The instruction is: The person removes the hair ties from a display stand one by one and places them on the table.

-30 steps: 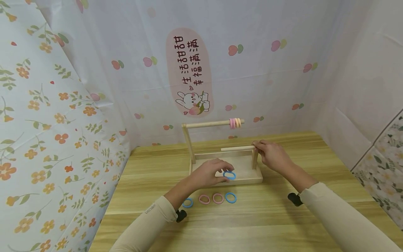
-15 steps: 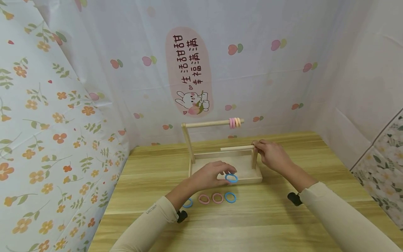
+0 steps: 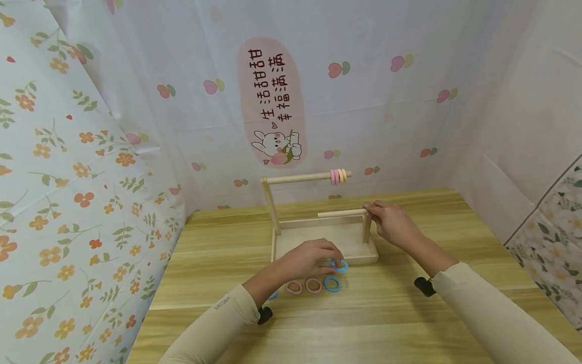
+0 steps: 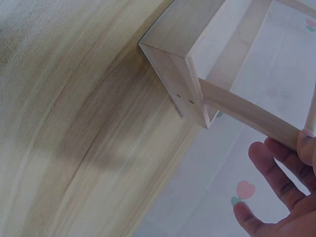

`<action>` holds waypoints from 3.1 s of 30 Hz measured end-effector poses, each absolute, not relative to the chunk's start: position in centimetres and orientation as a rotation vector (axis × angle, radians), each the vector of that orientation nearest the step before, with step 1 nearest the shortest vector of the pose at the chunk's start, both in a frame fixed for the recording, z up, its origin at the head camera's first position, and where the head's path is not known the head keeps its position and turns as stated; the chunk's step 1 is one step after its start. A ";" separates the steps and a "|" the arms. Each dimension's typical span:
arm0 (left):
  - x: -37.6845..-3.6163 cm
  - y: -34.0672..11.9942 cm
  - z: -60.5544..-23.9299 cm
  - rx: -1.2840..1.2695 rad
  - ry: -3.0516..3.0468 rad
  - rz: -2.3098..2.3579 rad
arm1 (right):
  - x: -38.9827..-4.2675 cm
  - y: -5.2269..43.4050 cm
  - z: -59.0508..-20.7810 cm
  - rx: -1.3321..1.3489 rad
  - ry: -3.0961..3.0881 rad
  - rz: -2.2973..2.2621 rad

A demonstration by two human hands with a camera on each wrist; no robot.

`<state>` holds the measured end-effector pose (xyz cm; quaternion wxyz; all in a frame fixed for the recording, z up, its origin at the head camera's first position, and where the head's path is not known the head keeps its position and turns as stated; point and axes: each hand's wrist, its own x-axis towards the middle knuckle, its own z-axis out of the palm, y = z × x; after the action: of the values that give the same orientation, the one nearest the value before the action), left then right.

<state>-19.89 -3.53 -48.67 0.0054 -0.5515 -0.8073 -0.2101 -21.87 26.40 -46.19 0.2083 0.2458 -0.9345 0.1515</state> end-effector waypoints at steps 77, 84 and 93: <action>-18.7 0.3 -51.1 -1.836 -2.626 -0.145 | -21.8 26.5 -46.4 0.674 -2.622 0.428; -18.6 0.3 -51.1 -1.808 -2.673 -0.192 | -21.8 26.5 -46.4 0.668 -2.621 0.419; -18.7 0.2 -51.1 -1.808 -2.667 -0.193 | -21.8 26.5 -46.3 0.676 -2.613 0.435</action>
<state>-18.70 0.22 -51.11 -0.0429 -0.5596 -0.8255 -0.0599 -21.80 26.45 -46.33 0.2024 0.2422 -0.9360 0.1560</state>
